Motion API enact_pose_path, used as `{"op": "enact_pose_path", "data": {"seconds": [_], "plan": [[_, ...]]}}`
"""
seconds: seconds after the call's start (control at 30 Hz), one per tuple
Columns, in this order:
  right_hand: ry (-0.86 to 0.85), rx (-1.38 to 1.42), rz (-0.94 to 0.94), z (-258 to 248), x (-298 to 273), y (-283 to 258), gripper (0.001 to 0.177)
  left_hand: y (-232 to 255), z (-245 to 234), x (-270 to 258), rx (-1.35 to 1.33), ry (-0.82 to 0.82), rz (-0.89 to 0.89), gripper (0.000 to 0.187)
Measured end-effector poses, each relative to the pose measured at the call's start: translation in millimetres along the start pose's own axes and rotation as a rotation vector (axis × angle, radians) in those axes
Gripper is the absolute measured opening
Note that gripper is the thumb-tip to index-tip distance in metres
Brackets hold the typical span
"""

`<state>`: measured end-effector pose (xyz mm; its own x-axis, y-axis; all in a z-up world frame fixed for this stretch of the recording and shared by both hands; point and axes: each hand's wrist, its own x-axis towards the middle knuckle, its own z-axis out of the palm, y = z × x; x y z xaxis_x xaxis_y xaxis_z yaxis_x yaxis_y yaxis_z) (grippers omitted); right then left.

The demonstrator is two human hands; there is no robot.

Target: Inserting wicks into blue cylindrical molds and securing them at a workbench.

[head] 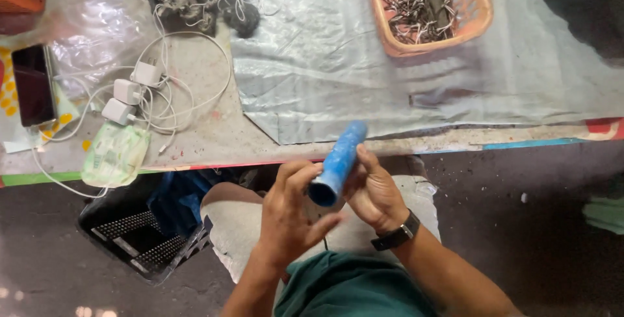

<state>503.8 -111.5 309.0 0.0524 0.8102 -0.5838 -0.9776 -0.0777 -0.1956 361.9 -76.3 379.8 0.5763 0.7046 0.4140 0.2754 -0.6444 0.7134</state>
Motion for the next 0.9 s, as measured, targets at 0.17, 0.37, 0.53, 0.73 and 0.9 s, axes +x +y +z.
{"op": "enact_pose_path", "data": {"seconds": [0.17, 0.37, 0.53, 0.73, 0.9], "plan": [[-0.209, -0.324, 0.07, 0.5, -2.3, -6.3, 0.03, 2.9, -11.7, 52.2, 0.195, 0.146, 0.118, 0.037], [-0.09, -0.88, -0.298, -24.4, -13.0, -21.2, 0.032, -32.2, -3.6, 82.2, 0.366, 0.123, 0.011, 0.038], [0.061, -1.012, -0.478, -37.0, -19.3, -33.7, 0.026, -71.0, 22.7, 73.0, 0.323, 0.043, -0.196, 0.047], [-0.092, -1.215, -0.681, -23.6, -21.4, -38.5, 0.029, -34.2, 22.8, 61.7, 0.183, 0.077, -0.018, 0.029], [-0.223, -1.627, -1.308, 17.3, -42.6, -49.4, 0.024, -16.2, 25.0, 42.5, 0.349, -0.065, 0.067, 0.042]]}}
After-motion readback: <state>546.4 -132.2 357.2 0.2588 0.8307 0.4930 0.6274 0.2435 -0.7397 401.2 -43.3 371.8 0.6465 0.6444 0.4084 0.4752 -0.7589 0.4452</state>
